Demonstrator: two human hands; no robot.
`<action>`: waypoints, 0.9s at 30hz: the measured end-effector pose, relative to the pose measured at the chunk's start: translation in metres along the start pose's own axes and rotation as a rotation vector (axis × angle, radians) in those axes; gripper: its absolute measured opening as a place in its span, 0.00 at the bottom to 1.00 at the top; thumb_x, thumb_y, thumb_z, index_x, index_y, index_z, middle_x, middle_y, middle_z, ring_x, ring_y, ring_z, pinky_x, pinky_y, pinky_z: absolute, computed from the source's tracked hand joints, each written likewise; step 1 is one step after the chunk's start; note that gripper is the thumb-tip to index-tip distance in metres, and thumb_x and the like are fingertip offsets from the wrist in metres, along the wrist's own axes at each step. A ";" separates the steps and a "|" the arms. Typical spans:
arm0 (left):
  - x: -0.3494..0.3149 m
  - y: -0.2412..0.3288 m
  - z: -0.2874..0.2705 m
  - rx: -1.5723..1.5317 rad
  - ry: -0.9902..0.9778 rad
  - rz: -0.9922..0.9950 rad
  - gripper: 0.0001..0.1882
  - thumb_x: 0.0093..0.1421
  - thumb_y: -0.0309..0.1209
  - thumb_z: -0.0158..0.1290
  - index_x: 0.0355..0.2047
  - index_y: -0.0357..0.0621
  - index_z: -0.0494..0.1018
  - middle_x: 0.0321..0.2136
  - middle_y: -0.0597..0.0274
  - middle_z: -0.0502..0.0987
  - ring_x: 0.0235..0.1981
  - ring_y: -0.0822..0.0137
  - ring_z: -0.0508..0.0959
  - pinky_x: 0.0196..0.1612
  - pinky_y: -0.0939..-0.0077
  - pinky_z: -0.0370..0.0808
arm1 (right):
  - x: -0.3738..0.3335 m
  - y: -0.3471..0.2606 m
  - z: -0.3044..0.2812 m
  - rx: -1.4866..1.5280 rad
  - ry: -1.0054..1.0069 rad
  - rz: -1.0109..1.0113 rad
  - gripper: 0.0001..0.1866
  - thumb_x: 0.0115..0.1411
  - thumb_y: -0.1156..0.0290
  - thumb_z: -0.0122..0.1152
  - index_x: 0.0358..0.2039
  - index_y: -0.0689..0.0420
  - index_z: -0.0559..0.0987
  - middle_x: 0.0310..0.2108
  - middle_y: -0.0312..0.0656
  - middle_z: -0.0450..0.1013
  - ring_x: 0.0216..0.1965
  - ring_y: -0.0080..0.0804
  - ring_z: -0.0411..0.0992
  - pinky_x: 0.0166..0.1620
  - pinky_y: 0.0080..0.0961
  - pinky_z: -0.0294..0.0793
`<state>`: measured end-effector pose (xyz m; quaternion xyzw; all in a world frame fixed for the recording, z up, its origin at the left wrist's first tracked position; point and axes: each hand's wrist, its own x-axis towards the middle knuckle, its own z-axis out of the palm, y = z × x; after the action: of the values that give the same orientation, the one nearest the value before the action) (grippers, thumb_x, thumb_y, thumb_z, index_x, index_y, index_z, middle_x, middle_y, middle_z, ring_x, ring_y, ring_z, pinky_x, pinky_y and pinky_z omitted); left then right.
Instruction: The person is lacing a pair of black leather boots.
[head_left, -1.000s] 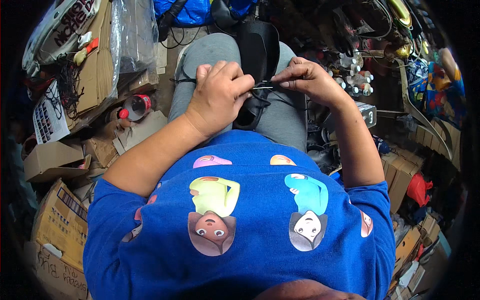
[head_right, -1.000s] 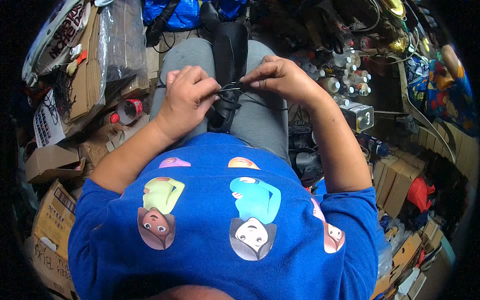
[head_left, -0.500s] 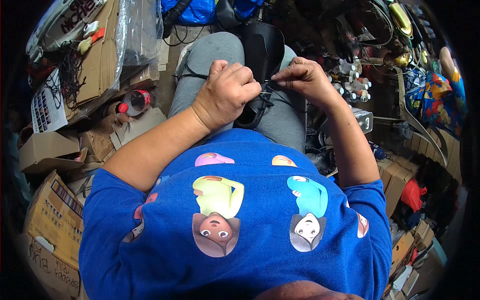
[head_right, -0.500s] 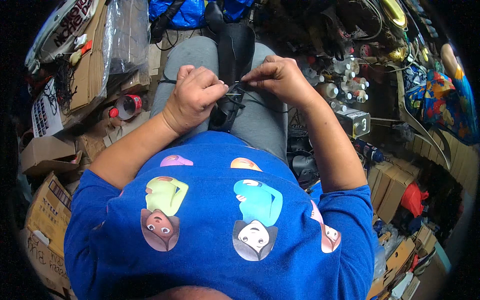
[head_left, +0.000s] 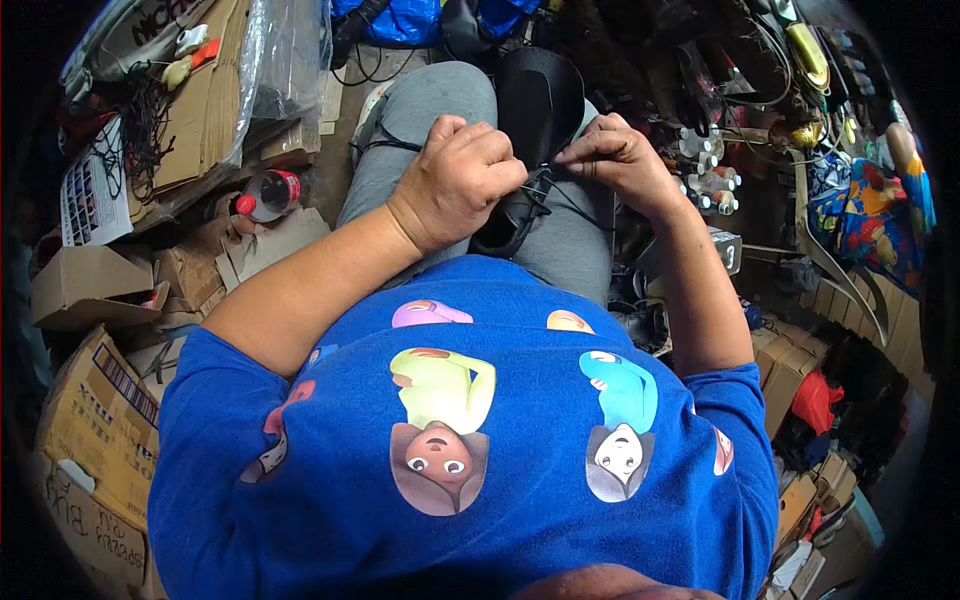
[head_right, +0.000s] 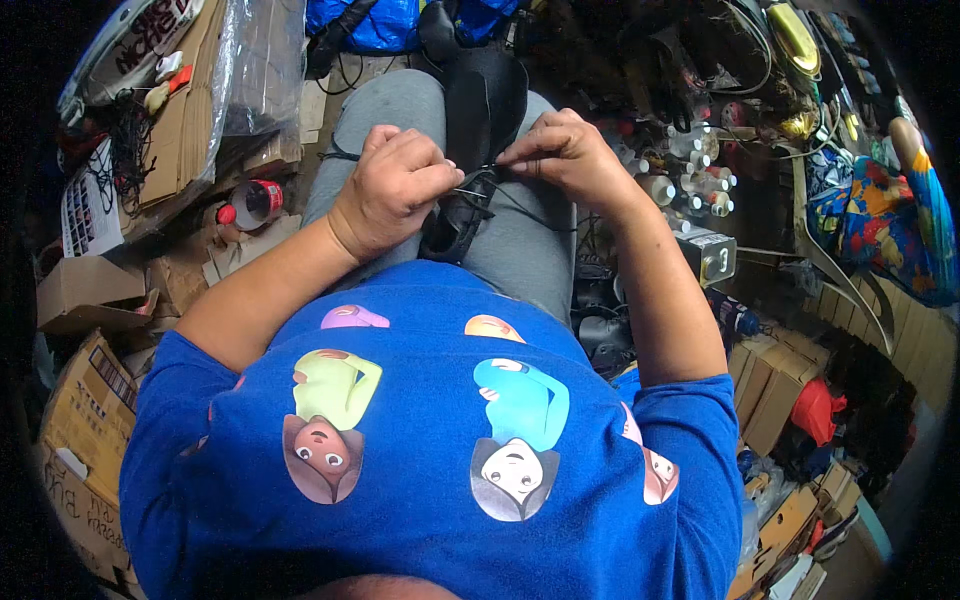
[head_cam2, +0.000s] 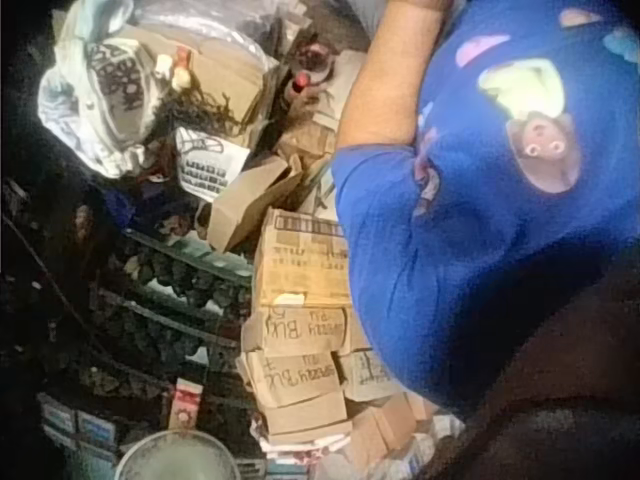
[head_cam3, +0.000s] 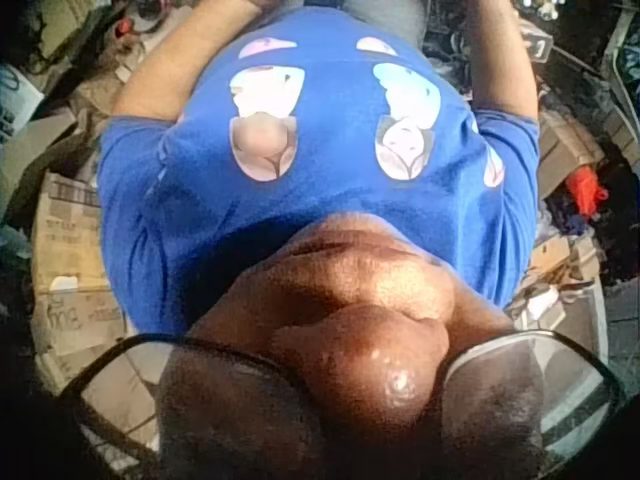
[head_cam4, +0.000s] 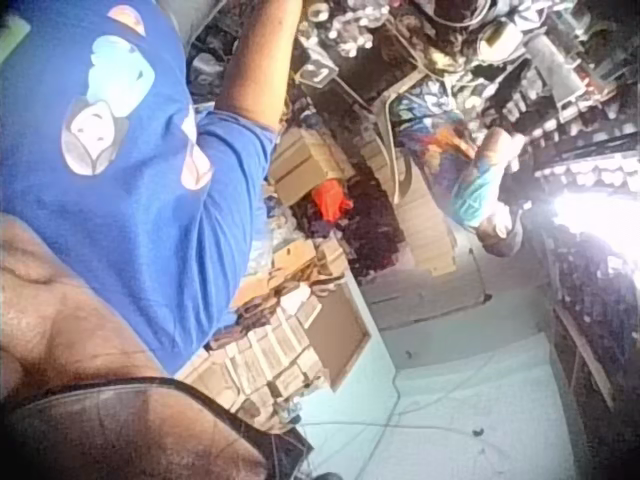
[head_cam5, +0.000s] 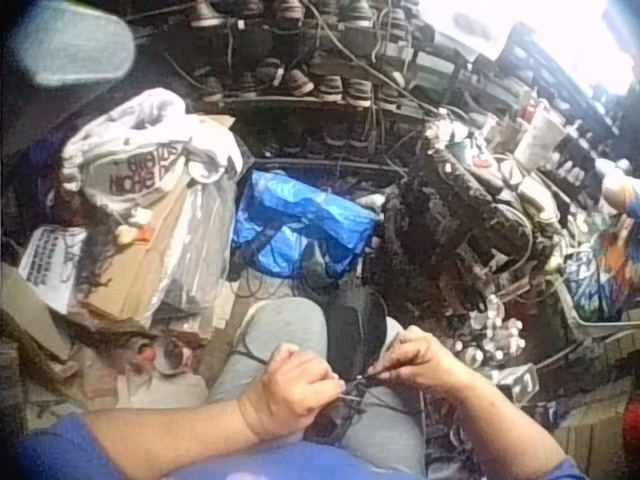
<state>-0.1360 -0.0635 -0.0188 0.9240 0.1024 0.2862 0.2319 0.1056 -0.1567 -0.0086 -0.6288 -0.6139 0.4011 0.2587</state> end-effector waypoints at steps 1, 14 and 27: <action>-0.001 -0.001 -0.001 -0.013 -0.002 -0.013 0.11 0.43 0.22 0.59 0.29 0.49 0.77 0.24 0.67 0.72 0.31 0.67 0.75 0.40 0.71 0.62 | 0.000 0.000 0.002 0.023 0.004 0.013 0.10 0.48 0.73 0.68 0.33 0.46 0.86 0.27 0.30 0.73 0.38 0.26 0.67 0.45 0.25 0.66; 0.001 -0.001 0.001 -0.096 0.034 -0.058 0.12 0.42 0.21 0.61 0.28 0.48 0.76 0.24 0.66 0.72 0.30 0.65 0.74 0.39 0.70 0.64 | -0.005 0.000 0.013 -0.071 0.127 -0.068 0.11 0.45 0.72 0.70 0.33 0.46 0.86 0.24 0.30 0.74 0.32 0.25 0.65 0.40 0.24 0.65; -0.002 0.004 -0.005 -0.112 -0.095 -0.189 0.10 0.47 0.26 0.61 0.31 0.46 0.74 0.28 0.64 0.75 0.36 0.63 0.75 0.45 0.68 0.63 | -0.012 -0.006 0.012 -0.022 0.098 0.020 0.11 0.46 0.73 0.69 0.33 0.48 0.86 0.25 0.30 0.74 0.36 0.27 0.65 0.43 0.24 0.64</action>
<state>-0.1402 -0.0653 -0.0138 0.9084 0.1621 0.2242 0.3136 0.0934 -0.1696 -0.0075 -0.6568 -0.5983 0.3656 0.2775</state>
